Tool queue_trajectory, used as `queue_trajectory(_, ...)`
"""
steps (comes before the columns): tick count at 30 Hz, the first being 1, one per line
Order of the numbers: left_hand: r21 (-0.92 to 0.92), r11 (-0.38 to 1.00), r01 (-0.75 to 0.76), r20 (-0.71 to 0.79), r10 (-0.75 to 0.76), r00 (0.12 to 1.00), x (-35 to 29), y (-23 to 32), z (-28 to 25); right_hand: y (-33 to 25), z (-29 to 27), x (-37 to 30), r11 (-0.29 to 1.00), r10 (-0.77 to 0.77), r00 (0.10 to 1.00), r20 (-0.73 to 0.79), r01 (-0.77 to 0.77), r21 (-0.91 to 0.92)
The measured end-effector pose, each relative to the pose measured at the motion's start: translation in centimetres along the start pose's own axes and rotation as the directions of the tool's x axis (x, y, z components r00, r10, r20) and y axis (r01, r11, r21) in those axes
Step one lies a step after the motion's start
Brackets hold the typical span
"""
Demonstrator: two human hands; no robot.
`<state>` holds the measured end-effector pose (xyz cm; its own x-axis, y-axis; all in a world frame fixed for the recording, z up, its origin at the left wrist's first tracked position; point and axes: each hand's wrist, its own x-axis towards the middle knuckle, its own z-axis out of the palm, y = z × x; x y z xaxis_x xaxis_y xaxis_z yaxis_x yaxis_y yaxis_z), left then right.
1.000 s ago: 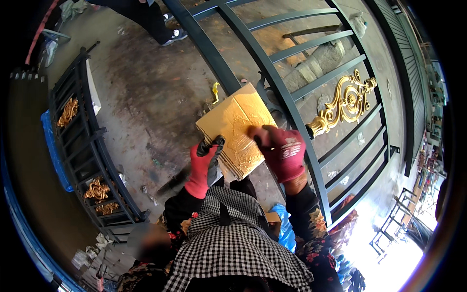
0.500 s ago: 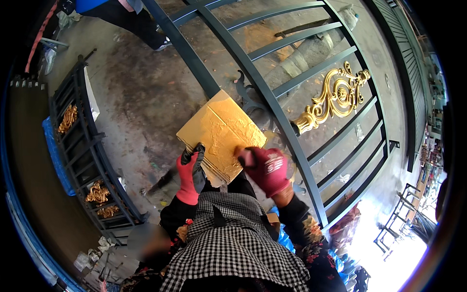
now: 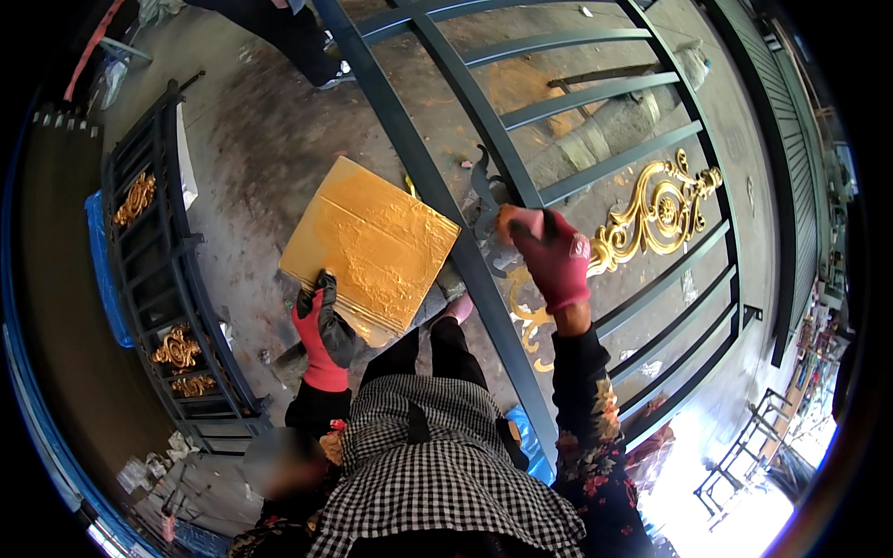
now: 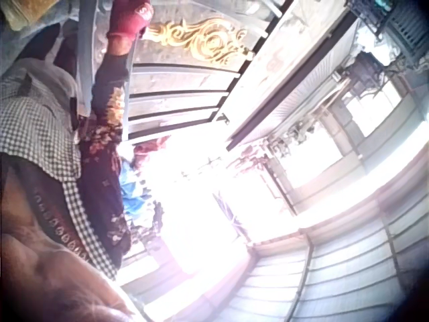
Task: The person applies gold leaf to an ornate metal gate using a brush and a gold leaf pad. They carefully press and smooth the leaf onto the decorative scrollwork and bars of the gate.
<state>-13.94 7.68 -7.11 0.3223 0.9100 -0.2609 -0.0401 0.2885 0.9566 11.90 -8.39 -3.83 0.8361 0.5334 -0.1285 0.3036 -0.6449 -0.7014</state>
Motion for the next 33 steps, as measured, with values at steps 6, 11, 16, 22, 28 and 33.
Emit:
queue_trajectory(6, 0.055, 0.998, -0.023, -0.041, 0.026, 0.999, 0.5, -0.3, -2.1, -1.0, 4.2, 7.1, 0.972, -0.007, 1.0, 0.018, 0.011, -0.233)
queue_trajectory(11, 0.136, 0.988, -0.077, -0.062, 0.086, 0.994, 0.9, -1.2, -3.6, -2.7, 5.8, 10.4, 0.897, 0.049, 0.994, 0.097, -0.001, -0.442)
queue_trajectory(16, 0.26, 0.941, -0.217, -0.04, 0.235, 0.971, 1.7, -2.2, -5.0, -2.9, 4.8, 8.6, 0.833, 0.091, 0.959, 0.27, 0.076, -0.549)
queue_trajectory(22, -0.076, 0.997, 0.017, -0.114, -0.025, 0.993, 2.7, -0.9, -4.7, -1.4, 2.4, 6.1, 0.829, 0.162, 0.925, 0.345, 0.062, -0.556)
queue_trajectory(28, 0.018, 1.0, -0.002, -0.024, 0.002, 1.0, 3.5, -0.8, -4.5, -3.0, 4.5, 7.6, 0.84, -0.025, 0.985, 0.173, 0.115, -0.53)
queue_trajectory(33, 0.18, 0.975, -0.129, -0.02, 0.135, 0.991, 3.5, -0.6, -4.3, -1.2, 3.0, 4.8, 0.806, 0.142, 0.946, 0.29, 0.059, -0.588)
